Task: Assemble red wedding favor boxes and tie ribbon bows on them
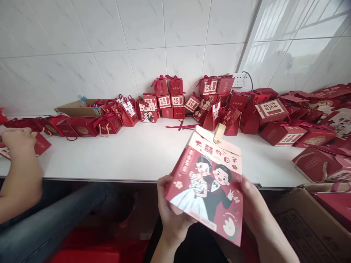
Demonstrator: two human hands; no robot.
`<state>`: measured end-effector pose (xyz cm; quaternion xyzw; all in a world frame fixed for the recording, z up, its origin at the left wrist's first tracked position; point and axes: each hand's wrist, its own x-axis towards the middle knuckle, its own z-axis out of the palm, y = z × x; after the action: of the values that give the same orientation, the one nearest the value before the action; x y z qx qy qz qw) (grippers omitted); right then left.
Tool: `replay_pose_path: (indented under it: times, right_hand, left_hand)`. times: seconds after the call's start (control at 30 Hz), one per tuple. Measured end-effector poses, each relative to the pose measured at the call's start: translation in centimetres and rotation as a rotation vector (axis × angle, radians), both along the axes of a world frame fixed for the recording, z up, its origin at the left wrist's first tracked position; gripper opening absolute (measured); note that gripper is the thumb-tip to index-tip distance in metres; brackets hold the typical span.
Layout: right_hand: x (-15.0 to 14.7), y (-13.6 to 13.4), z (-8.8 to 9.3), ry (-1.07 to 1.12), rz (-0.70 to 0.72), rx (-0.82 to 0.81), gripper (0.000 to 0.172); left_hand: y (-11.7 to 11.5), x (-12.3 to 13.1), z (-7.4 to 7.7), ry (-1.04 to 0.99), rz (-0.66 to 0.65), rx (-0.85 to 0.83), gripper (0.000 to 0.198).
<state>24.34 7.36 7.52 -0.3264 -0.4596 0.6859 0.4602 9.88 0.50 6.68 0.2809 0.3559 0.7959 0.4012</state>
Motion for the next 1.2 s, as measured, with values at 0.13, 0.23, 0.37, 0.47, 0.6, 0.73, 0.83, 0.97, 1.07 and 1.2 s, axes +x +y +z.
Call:
replay_pose_path:
  times: [0.13, 0.23, 0.37, 0.47, 0.6, 0.73, 0.83, 0.97, 1.07, 1.2]
  right_hand:
    - [-1.5, -0.3, -0.5, 0.169, 0.089, -0.308, 0.037]
    - [-2.8, -0.9, -1.1, 0.348, 0.095, -0.391, 0.022]
    - [-4.2, -1.9, -1.4, 0.521, 0.202, -0.314, 0.017]
    - [-4.5, -2.3, -1.4, 0.510, 0.305, -0.284, 0.023]
    - [-4.3, -2.5, -1.6, 0.466, 0.384, -0.268, 0.024]
    - [-4.0, -2.6, -1.5, 0.391, 0.365, -0.269, 0.028]
    - [-3.5, -2.7, -1.2, 0.243, 0.127, -0.203, 0.038]
    - [-2.1, -2.5, -0.4, -0.134, -0.374, 0.378, 0.033]
    - [-1.1, -2.7, 0.5, -0.455, -0.442, 0.871, 0.028]
    - [-0.5, -3.9, 1.7, -0.595, -0.360, 1.129, 0.048]
  left_hand:
    - [-0.5, 0.1, 1.5, 0.252, 0.017, -0.013, 0.077]
    - [-1.1, 0.5, 1.7, 0.388, 0.029, 0.006, 0.086]
    - [-1.4, 1.0, 1.8, 0.578, -0.052, -0.012, 0.071]
    - [-1.3, 1.1, 2.1, 0.559, -0.063, -0.029, 0.069]
    - [-1.4, 1.3, 2.4, 0.520, -0.049, -0.019, 0.068]
    - [-1.5, 1.4, 2.1, 0.475, -0.036, -0.037, 0.070]
    - [-1.4, 0.3, 1.4, 0.372, -0.023, 0.046, 0.075]
    - [-0.9, -2.7, 0.3, 0.164, -0.164, 0.086, 0.083]
    - [-0.2, -4.1, -0.9, 0.246, -0.510, -0.043, 0.067]
    - [1.3, -3.6, -3.3, 0.204, -0.649, -0.050, 0.058]
